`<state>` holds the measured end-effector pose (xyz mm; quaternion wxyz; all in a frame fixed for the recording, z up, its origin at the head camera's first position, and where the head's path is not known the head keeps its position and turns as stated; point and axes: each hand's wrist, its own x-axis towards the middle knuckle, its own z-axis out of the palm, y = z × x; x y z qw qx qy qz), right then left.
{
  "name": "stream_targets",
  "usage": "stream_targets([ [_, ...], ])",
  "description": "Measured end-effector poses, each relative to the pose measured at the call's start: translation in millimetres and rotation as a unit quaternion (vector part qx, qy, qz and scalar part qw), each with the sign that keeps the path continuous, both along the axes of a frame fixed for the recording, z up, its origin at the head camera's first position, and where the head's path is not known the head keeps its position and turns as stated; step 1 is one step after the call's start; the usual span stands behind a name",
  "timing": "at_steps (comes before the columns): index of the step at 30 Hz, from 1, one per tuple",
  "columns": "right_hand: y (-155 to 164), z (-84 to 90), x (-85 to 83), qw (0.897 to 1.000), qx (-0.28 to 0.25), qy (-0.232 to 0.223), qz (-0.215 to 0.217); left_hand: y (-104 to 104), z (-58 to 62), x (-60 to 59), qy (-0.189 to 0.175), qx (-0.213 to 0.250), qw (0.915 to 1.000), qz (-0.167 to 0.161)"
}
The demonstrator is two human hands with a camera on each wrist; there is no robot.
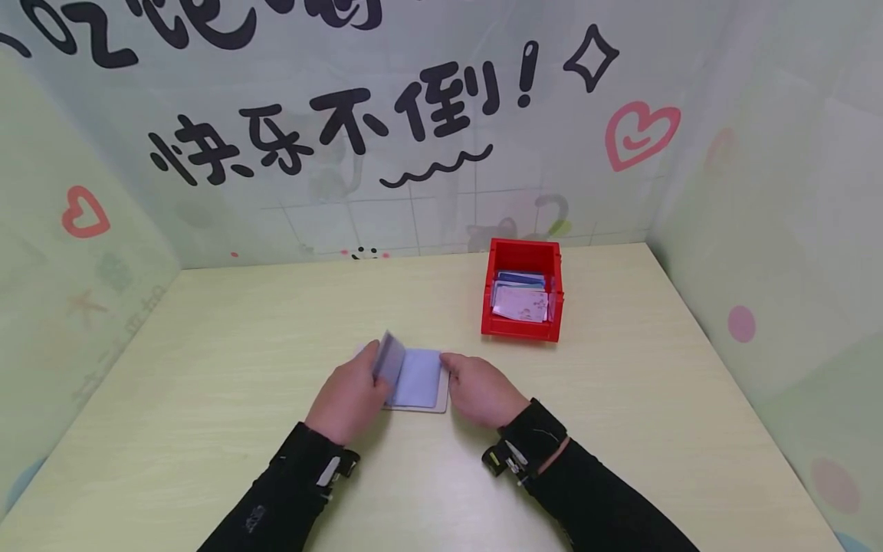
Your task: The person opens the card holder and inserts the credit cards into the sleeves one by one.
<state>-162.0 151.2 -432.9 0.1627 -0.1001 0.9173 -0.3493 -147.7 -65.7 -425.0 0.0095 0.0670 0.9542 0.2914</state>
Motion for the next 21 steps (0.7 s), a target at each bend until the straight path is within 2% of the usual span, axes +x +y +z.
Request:
stream_targets([
  [5,-0.1,0.3,1.2,1.000,-0.001,-0.002,0.000,-3.0,-0.9,-2.0,-0.013,0.006,0.9997,0.020],
  [9,-0.3,-0.8,1.2,1.000,0.002,0.001,0.001,-6.9,-1.2,-3.4,-0.011,0.011,0.9996,0.023],
  [15,-0.6,-1.0,0.9,1.000,-0.001,0.001,-0.005,-12.3,-0.8,-4.7,-0.007,-0.013,0.9997,0.017],
  [21,-0.7,-0.6,1.2,1.000,-0.003,-0.001,-0.006,-16.0,-3.0,-5.6,-0.015,-0.038,0.9988,0.027],
])
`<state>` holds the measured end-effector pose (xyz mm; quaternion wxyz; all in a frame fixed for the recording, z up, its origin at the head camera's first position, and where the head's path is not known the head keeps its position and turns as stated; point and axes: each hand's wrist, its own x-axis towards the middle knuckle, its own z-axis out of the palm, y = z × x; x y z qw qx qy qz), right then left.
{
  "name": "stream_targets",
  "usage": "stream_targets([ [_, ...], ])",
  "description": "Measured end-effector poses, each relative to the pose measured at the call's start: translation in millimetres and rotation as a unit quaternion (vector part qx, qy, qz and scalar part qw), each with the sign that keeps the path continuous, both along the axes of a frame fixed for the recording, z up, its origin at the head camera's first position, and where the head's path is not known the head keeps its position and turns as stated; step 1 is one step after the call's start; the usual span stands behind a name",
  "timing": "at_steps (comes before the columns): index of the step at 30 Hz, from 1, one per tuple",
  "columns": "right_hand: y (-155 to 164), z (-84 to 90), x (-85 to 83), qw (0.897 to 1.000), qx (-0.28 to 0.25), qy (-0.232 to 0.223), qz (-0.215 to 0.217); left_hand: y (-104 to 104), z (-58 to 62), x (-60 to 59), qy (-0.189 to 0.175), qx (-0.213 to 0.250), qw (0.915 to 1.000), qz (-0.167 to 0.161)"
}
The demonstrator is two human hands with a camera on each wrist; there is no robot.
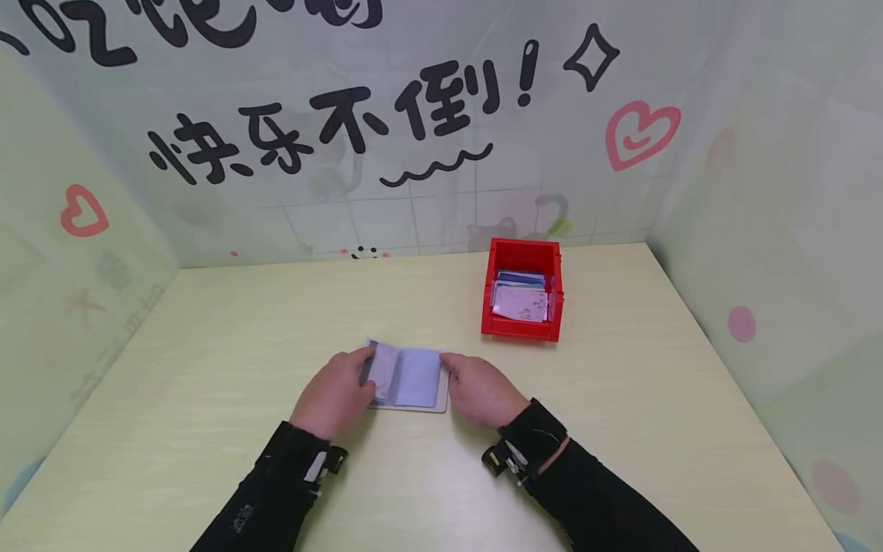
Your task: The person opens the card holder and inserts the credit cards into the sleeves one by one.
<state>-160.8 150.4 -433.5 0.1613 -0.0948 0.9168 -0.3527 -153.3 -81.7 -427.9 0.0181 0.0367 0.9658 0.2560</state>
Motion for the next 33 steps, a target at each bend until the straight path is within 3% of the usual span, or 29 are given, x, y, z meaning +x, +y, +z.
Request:
stream_targets([
  [10,-0.6,0.1,-0.8,1.000,0.002,-0.002,-0.001,-5.6,0.9,-0.3,-0.002,-0.021,0.9997,0.008],
  [22,0.6,4.0,-0.1,1.000,0.003,-0.013,-0.006,-11.5,1.7,2.5,-0.006,-0.036,0.9993,-0.009],
  [28,11.3,19.3,-2.1,1.000,0.007,0.009,-0.006,-12.1,1.9,3.2,-0.012,-0.033,0.9993,-0.014],
  [33,35.6,43.1,-17.3,0.998,0.024,0.053,-0.014,-10.5,2.0,4.4,-0.019,-0.026,0.9994,-0.015],
])
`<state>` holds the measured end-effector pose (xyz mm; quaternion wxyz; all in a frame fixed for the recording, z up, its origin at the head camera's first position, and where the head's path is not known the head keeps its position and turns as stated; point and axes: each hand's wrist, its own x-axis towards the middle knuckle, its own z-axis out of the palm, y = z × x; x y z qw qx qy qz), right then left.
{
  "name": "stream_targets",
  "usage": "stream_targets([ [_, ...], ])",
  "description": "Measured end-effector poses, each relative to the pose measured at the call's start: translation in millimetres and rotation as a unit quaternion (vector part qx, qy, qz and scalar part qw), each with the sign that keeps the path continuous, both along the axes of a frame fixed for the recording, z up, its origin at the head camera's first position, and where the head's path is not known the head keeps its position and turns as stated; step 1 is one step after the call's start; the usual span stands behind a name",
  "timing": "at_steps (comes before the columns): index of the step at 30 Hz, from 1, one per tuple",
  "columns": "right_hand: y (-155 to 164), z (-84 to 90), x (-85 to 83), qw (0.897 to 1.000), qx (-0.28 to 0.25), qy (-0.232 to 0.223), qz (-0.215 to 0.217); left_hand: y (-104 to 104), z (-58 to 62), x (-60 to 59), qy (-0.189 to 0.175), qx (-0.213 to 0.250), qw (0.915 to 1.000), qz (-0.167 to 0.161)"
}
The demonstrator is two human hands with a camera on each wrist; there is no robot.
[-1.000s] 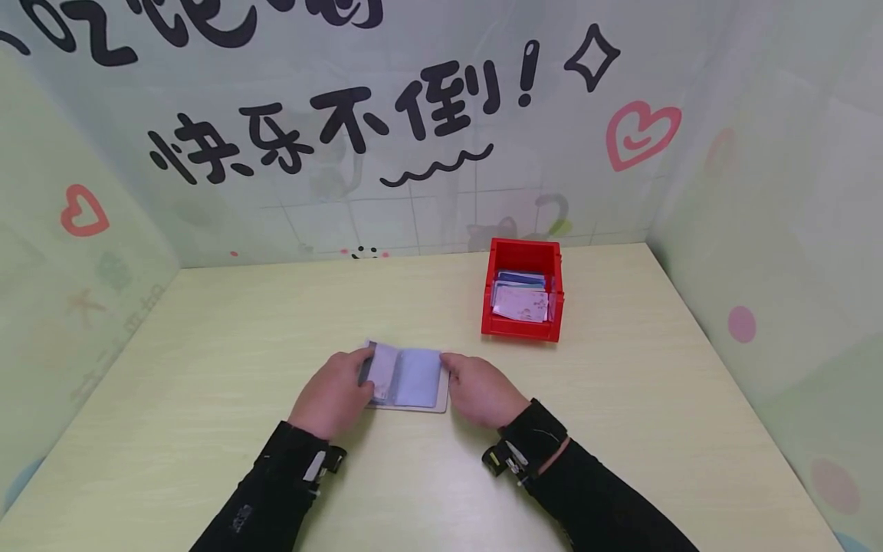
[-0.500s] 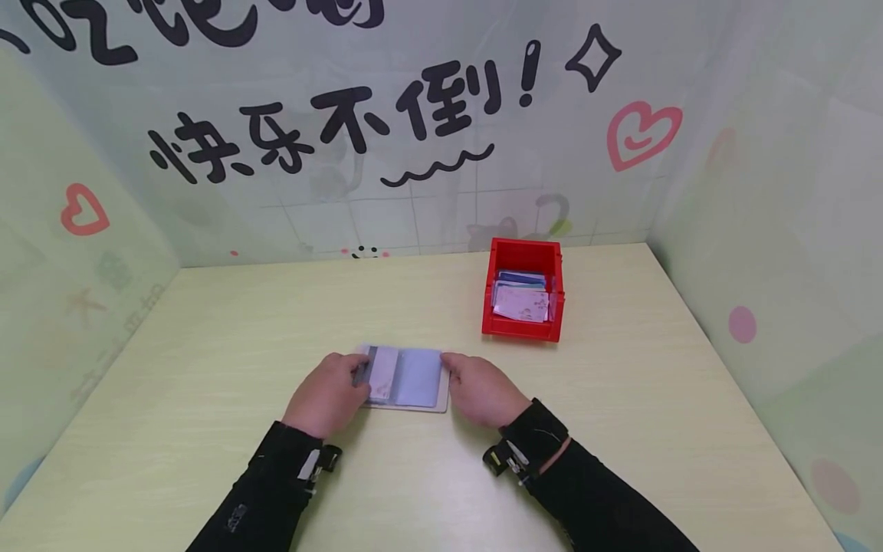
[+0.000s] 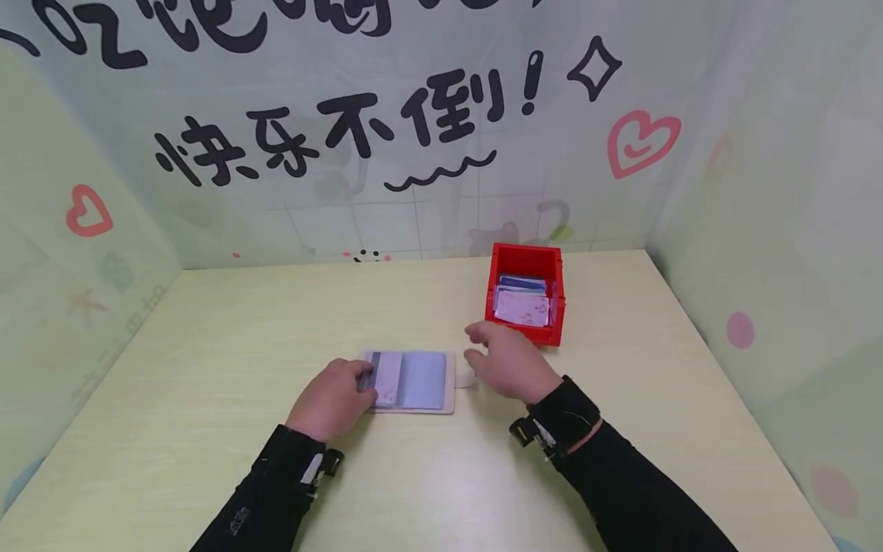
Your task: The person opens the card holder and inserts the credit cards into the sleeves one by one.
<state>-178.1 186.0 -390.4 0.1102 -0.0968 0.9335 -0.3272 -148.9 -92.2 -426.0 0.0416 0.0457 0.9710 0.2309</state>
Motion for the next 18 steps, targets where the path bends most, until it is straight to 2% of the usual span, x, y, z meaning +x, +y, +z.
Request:
stream_targets([
  [4,21.2,15.6,-21.1,0.997,0.059,0.035,-0.021,2.4,-0.4,1.6,-0.003,-0.003,1.0000,-0.003],
  [8,35.8,21.7,-46.8,0.988,0.138,0.064,-0.038,2.9,-0.5,2.2,0.002,-0.010,0.9999,-0.008],
  [13,44.3,15.5,-73.8,0.979,0.192,0.062,-0.040,0.8,0.0,2.0,0.013,-0.011,0.9998,-0.013],
  [18,43.6,5.5,-89.2,0.968,0.242,0.063,-0.030,0.9,-0.7,1.9,0.010,0.002,0.9999,-0.013],
])
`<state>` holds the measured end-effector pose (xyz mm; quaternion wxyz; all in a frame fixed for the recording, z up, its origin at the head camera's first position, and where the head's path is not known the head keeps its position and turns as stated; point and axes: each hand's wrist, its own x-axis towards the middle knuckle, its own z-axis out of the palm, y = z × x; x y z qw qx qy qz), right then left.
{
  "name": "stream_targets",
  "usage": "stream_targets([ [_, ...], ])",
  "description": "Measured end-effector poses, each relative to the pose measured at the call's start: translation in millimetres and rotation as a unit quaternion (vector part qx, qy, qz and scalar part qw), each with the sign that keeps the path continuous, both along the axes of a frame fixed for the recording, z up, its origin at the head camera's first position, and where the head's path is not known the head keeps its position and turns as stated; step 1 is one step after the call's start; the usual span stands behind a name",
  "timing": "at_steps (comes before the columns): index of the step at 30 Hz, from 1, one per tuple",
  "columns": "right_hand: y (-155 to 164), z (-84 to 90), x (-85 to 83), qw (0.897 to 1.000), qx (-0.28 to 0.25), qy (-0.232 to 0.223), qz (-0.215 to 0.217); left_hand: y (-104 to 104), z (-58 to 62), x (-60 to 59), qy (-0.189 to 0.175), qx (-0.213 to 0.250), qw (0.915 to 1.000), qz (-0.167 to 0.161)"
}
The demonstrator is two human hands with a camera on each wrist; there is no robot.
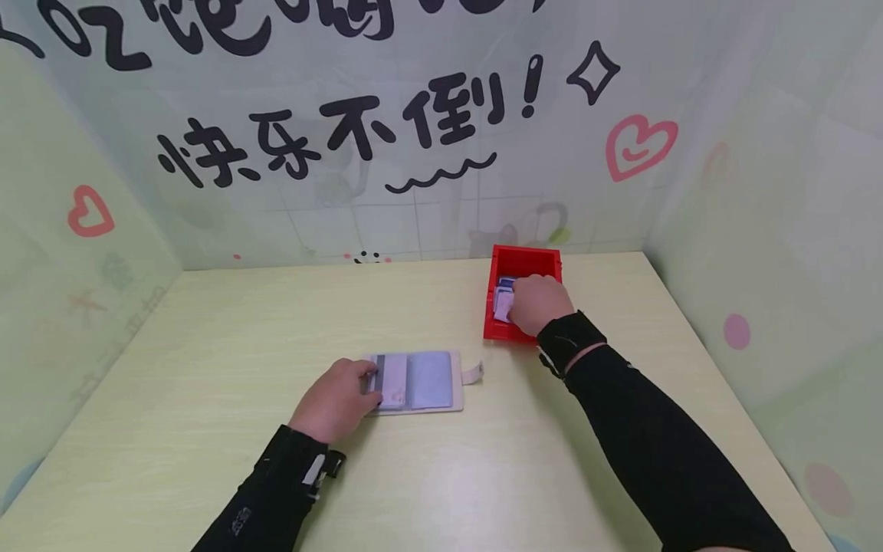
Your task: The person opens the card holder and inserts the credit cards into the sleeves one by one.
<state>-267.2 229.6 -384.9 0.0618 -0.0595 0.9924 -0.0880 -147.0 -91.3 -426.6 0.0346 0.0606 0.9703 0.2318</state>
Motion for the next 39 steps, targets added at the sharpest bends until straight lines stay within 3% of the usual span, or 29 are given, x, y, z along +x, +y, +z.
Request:
stream_targets([
  [7,-5.0,-8.1,-12.4,0.995,0.094,0.007,0.015,2.2,-0.3,1.2,0.004,0.011,0.9999,0.006],
  [11,-6.1,-11.1,-16.2,0.993,0.116,0.007,0.019,1.8,-0.8,1.5,0.010,0.006,0.9999,0.003],
  [29,-12.2,-12.8,-17.2,0.991,0.132,0.011,0.013,2.1,-0.5,1.5,0.015,0.006,0.9998,0.009],
  [39,-13.5,-14.9,-18.4,0.993,0.116,0.002,-0.001,1.9,-1.7,2.0,0.018,0.005,0.9998,0.011],
])
